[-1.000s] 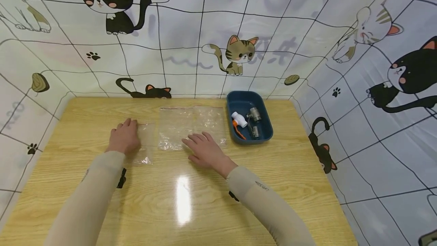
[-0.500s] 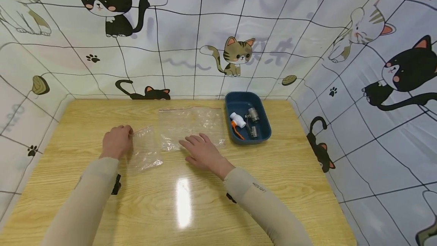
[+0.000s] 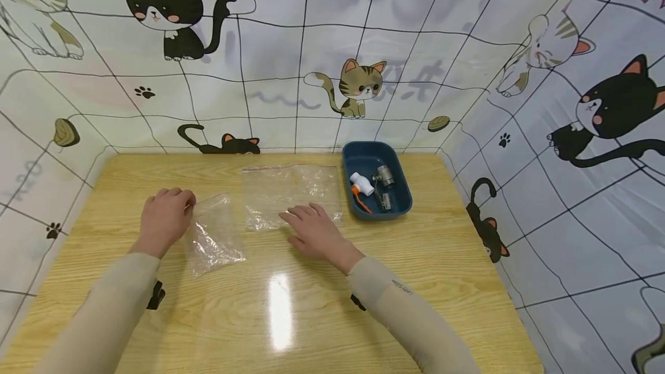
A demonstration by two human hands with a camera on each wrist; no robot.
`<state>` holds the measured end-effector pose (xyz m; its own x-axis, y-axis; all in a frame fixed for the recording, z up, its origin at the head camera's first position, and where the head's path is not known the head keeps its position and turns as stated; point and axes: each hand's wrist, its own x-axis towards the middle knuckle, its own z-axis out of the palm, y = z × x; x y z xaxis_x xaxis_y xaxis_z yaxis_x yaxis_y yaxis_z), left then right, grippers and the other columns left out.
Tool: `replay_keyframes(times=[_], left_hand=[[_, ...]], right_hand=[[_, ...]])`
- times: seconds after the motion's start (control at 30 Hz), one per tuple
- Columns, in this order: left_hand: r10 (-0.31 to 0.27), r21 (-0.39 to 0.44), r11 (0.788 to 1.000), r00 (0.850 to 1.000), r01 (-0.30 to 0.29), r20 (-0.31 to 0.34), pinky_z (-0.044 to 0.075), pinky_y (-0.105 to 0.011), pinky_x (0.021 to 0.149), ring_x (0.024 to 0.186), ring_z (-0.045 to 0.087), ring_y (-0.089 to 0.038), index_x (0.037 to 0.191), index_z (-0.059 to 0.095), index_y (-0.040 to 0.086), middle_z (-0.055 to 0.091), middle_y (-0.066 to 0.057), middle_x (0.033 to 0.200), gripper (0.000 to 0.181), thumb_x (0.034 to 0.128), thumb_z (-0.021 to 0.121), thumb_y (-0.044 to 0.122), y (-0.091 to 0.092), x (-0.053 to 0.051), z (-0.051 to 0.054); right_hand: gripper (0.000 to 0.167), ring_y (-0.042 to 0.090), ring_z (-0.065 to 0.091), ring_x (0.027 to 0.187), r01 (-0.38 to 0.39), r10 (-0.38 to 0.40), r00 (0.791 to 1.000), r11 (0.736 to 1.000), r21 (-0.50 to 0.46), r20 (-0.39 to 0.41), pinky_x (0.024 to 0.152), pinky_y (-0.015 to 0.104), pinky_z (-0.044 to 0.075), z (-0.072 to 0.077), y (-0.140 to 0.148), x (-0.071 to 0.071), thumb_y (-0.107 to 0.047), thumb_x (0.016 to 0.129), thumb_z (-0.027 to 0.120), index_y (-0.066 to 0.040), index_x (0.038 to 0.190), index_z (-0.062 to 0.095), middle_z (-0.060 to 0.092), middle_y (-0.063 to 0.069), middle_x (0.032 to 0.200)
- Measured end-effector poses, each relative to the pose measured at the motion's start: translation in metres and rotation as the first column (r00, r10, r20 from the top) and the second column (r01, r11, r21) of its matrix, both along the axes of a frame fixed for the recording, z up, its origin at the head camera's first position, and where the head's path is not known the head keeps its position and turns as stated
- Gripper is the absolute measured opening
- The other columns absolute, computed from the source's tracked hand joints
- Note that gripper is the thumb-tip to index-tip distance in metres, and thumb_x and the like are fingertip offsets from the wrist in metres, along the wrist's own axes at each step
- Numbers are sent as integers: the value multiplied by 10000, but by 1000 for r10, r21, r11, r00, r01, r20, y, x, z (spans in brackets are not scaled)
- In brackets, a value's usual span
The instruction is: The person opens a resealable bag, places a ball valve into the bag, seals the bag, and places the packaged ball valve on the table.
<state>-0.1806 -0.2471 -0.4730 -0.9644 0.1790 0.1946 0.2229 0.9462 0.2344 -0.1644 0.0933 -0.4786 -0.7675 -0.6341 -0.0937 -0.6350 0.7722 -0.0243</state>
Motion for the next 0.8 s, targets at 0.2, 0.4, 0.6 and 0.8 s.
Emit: replay_keyframes(times=[0.2, 0.4, 0.6, 0.8], left_hand=[[-103, -6, 995, 985, 103, -139, 422, -550, 788, 926, 573, -365, 909, 684, 98, 688, -99, 900, 73, 878, 646, 44, 21, 7, 15], [-214, 5, 975, 950, 221, -228, 454, -520, 811, 953, 609, -334, 895, 694, 109, 703, -69, 907, 84, 875, 667, 32, 54, 9, 26], [-319, 5, 942, 901, 335, -294, 481, -463, 783, 929, 613, -292, 869, 690, 121, 699, -42, 912, 113, 865, 673, 9, 86, 9, 28], [-377, -21, 921, 877, 389, -297, 488, -450, 798, 957, 607, -266, 872, 680, 150, 690, -30, 947, 134, 862, 687, 16, 116, 9, 25]], right_hand=[[539, 181, 389, 1407, 43, -43, 999, 998, -36, 11, 1194, 445, 234, 5, 6, -1, -407, 1007, 493, -260, 1505, 349, 441, -16, 1500], [482, 180, 454, 1354, 92, -97, 994, 991, -97, -51, 1170, 424, 277, 15, 11, -4, -426, 1027, 435, -233, 1469, 423, 498, -26, 1454], [431, 182, 539, 1267, 128, -147, 985, 974, -188, -92, 1105, 400, 351, 26, 16, -4, -424, 1042, 389, -211, 1392, 524, 593, -24, 1358], [391, 177, 640, 1114, 155, -177, 983, 947, -280, -55, 997, 388, 460, 34, 16, -2, -416, 1035, 421, -200, 1299, 612, 694, -31, 1195]])
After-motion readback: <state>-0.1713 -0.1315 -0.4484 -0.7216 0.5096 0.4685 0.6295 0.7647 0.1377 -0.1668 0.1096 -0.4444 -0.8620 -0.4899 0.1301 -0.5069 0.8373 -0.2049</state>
